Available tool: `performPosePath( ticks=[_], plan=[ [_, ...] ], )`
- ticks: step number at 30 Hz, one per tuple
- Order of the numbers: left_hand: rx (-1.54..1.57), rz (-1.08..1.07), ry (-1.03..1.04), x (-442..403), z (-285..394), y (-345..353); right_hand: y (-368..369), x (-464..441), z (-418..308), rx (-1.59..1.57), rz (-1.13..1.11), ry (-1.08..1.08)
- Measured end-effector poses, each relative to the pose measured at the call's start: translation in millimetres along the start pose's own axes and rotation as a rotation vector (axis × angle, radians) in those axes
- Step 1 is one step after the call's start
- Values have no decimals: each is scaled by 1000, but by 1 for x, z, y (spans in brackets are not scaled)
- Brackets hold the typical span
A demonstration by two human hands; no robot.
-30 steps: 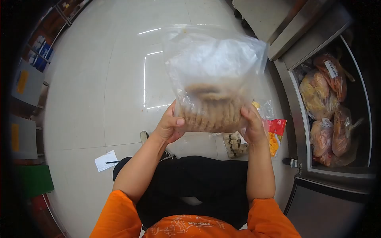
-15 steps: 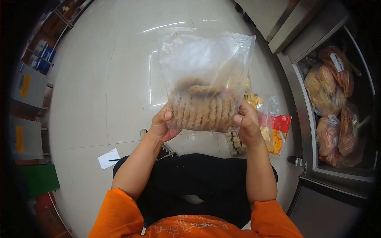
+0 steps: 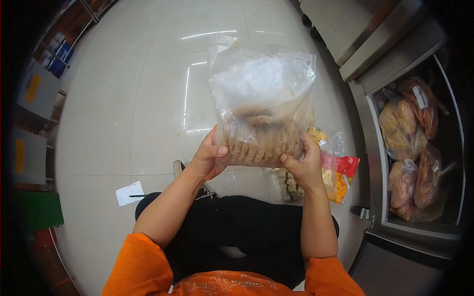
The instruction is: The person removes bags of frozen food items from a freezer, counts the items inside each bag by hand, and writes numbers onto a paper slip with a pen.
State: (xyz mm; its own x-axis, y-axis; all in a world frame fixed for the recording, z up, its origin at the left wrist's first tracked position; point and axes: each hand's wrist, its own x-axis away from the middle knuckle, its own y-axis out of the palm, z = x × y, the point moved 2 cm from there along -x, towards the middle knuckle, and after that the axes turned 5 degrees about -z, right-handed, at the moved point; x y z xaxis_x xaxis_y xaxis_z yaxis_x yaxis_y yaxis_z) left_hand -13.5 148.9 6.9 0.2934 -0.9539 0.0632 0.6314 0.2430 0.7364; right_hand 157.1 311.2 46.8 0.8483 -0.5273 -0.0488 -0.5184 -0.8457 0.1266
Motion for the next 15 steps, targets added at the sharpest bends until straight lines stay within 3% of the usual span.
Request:
performPosePath(
  ticks=[15],
  plan=[
    [-10, 8, 28, 1, -3, 2, 0, -1, 4, 241, 62, -71]
  ],
)
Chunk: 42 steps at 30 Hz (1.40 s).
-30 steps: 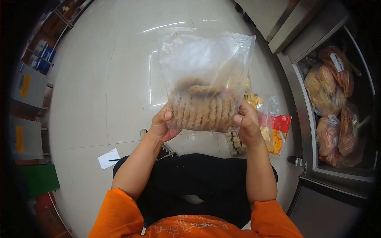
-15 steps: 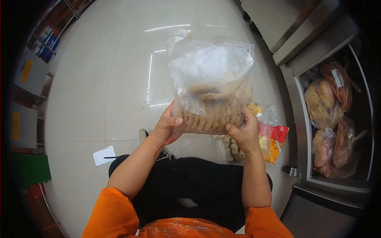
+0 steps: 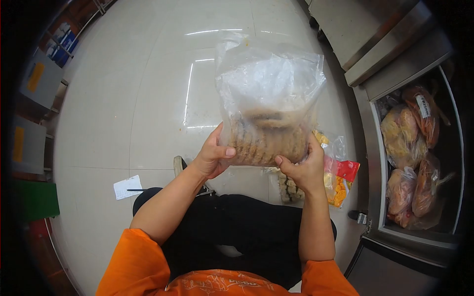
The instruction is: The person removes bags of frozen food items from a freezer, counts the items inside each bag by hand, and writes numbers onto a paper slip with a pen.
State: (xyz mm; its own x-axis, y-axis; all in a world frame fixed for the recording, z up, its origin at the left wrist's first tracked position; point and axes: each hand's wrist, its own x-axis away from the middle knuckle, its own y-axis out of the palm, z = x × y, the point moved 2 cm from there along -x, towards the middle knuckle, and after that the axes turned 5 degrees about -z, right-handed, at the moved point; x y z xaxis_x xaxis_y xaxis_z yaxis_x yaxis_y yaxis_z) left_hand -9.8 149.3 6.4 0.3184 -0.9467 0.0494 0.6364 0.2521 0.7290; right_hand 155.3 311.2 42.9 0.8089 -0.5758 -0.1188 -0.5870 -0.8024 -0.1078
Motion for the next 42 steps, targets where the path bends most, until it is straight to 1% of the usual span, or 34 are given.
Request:
performPosePath(
  ticks=[2, 5, 8, 11, 15, 20, 23, 29, 32, 35, 38, 42],
  plan=[
    [10, 22, -9, 1, 1, 2, 0, -1, -7, 67, 4, -11],
    [-21, 25, 8, -1, -2, -1, 7, -4, -21, 71, 20, -50],
    [-30, 42, 13, -1, -3, 1, 9, -6, -19, 90, 17, 6],
    [-31, 61, 10, 0, -3, 2, 10, 1, -8, 162, 117, -21],
    [-29, 66, 16, -1, -6, 2, 15, 2, -5, 367, 114, -106],
    [-28, 77, 2, 0, -8, 3, 21, 6, -10, 467, 143, -102],
    [-101, 90, 30, 0, -8, 7, 26, 6, -15, 577, 173, -150],
    [-90, 85, 8, 0, -10, 6, 28, 7, -6, 565, 158, -137],
    [-78, 90, 8, 2, -12, 7, 29, 8, -9, 633, 179, -129],
    [-57, 74, 7, 2, -14, 6, 31, 9, -8, 621, 183, -107],
    [-177, 38, 45, 1, -13, 10, 31, 8, -10, 594, 174, -103],
    [-222, 72, 48, 1, -14, 6, 33, 9, -10, 591, 174, -148]
  ],
)
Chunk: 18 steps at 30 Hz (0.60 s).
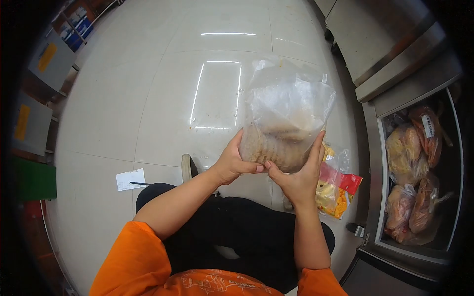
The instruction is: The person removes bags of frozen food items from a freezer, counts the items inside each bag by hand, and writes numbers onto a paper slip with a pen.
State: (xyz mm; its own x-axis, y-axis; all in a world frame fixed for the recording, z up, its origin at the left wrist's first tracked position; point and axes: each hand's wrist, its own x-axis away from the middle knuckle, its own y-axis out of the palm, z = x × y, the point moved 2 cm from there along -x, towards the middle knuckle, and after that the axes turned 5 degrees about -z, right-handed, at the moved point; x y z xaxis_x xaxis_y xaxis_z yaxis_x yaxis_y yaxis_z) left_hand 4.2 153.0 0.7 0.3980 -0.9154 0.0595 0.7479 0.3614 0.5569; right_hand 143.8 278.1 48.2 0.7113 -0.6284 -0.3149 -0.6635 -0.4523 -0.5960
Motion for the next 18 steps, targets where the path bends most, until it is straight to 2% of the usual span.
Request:
performPosePath(
  ticks=[8, 11, 14, 18],
  plan=[
    [25, -9, -3, -3, -3, -14, -6, -2, 6, -90, 49, -19],
    [27, -66, 8, -4, 0, -19, -27, -13, 14, -592, 14, 274],
    [61, -108, -69, -2, -1, -17, -38, -19, 25, -833, -88, 236],
    [-32, -188, -77, -2, 1, -12, -45, -13, 37, -908, -47, 149]
  ],
)
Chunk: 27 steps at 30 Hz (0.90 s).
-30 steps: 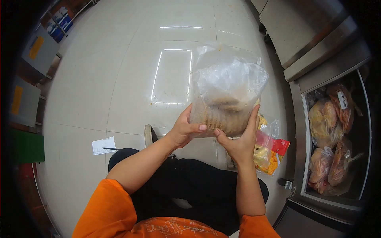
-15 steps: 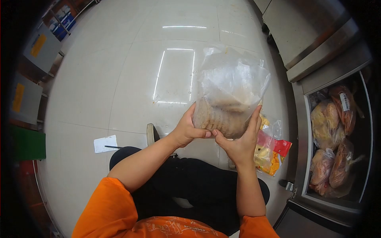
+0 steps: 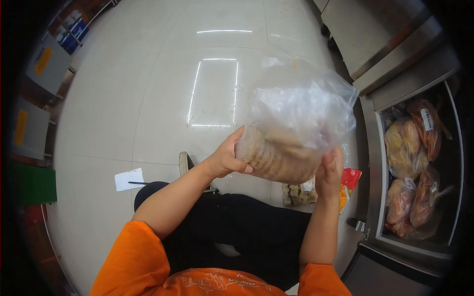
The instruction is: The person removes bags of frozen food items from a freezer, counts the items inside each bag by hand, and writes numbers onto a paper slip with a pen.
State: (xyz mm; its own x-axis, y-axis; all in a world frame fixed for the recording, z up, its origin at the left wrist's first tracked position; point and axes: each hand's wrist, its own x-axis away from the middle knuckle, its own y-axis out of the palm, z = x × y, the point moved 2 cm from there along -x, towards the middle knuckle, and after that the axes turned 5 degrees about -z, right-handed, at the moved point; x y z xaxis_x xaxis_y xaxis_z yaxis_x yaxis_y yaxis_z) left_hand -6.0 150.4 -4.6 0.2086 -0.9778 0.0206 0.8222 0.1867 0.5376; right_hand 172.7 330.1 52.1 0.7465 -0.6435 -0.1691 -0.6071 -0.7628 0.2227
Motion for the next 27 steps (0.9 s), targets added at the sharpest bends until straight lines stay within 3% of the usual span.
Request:
performPosePath(
  ticks=[2, 5, 8, 12, 17, 19, 21, 23, 25, 27],
  plan=[
    [-140, -55, -13, -1, 3, -2, 0, 0, -3, -39, 64, -66],
    [-351, -178, -131, -8, -6, -6, -25, -6, -1, 289, 90, 295],
    [-415, -163, -364, -14, -30, -17, -37, -3, 31, 367, 100, 432],
    [-762, -164, -508, -11, -69, -46, -55, 7, 103, 601, 77, 713],
    [-1418, -84, -540, 2, -45, -58, -75, 23, 145, 1146, 47, 543],
    [-1511, 69, -513, 28, -2, -41, -74, 38, 129, 1269, 1, 521],
    [-1541, 231, -295, 69, 42, -21, -62, 58, 82, 1339, -74, 601],
    [-1370, 383, -48, 126, 83, 0, -26, 95, 22, 1386, 83, 510],
    [-1270, 390, -7, 191, 97, 2, -11, 137, -3, 1421, -39, 631],
    [-1382, 395, 32, 259, 77, -12, -21, 186, 21, 1855, -277, 280]
  ],
)
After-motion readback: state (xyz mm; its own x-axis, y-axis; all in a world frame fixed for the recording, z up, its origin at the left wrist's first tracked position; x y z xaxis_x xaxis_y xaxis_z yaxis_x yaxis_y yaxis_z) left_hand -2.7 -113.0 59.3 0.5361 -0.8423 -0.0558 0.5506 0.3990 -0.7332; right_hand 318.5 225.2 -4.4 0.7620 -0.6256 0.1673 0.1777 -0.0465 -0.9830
